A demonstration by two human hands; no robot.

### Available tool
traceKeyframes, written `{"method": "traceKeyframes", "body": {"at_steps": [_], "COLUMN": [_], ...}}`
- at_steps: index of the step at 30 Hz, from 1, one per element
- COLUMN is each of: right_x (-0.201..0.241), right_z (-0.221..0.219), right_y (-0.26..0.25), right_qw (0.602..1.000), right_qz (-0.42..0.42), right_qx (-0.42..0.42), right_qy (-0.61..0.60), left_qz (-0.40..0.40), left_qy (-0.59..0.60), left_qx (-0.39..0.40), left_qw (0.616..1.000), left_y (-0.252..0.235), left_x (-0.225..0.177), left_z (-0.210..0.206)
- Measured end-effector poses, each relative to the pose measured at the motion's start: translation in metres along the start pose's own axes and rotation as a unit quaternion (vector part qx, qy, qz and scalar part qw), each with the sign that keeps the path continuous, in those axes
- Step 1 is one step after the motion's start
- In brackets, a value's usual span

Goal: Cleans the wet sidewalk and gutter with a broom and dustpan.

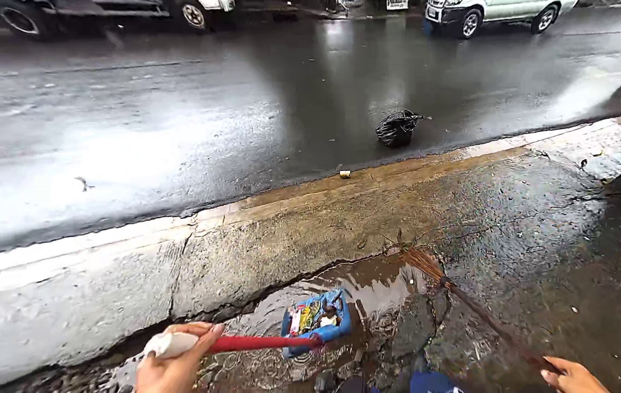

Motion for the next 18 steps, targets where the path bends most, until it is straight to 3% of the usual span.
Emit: {"method": "traceKeyframes", "body": {"at_steps": [4, 7, 13, 16, 18], "right_x": [0.012, 0.039, 0.149, 0.220, 0.256], "right_z": [0.019, 0.038, 0.081, 0.067, 0.027], "right_y": [-0.034, -0.064, -0.128, -0.176, -0.208], "right_qw": [0.997, 0.997, 0.993, 0.982, 0.966], "right_qz": [-0.030, -0.028, -0.009, -0.012, -0.021], "right_qx": [-0.043, -0.068, -0.092, -0.092, -0.098], "right_qy": [-0.061, -0.037, 0.070, 0.163, 0.237], "left_qz": [0.045, -0.001, -0.059, -0.041, -0.032], "left_qy": [-0.042, -0.061, -0.068, -0.102, -0.122], "left_qx": [0.068, 0.129, 0.234, 0.273, 0.299], "left_qw": [0.996, 0.990, 0.968, 0.956, 0.946], "left_y": [-0.043, -0.067, -0.124, -0.138, -0.135], "left_x": [-0.022, -0.028, -0.016, -0.019, -0.024], "left_z": [-0.074, -0.144, -0.274, -0.322, -0.349]}}
Point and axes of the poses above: each hand's wrist, its own y-axis away from the middle knuckle, its own z-axis out of the back of the hand, x = y × z, the point moved 3 cm from there along -y, towards the middle knuckle, and after that the axes turned 13 degrees about -y, right-handed, at the moved point
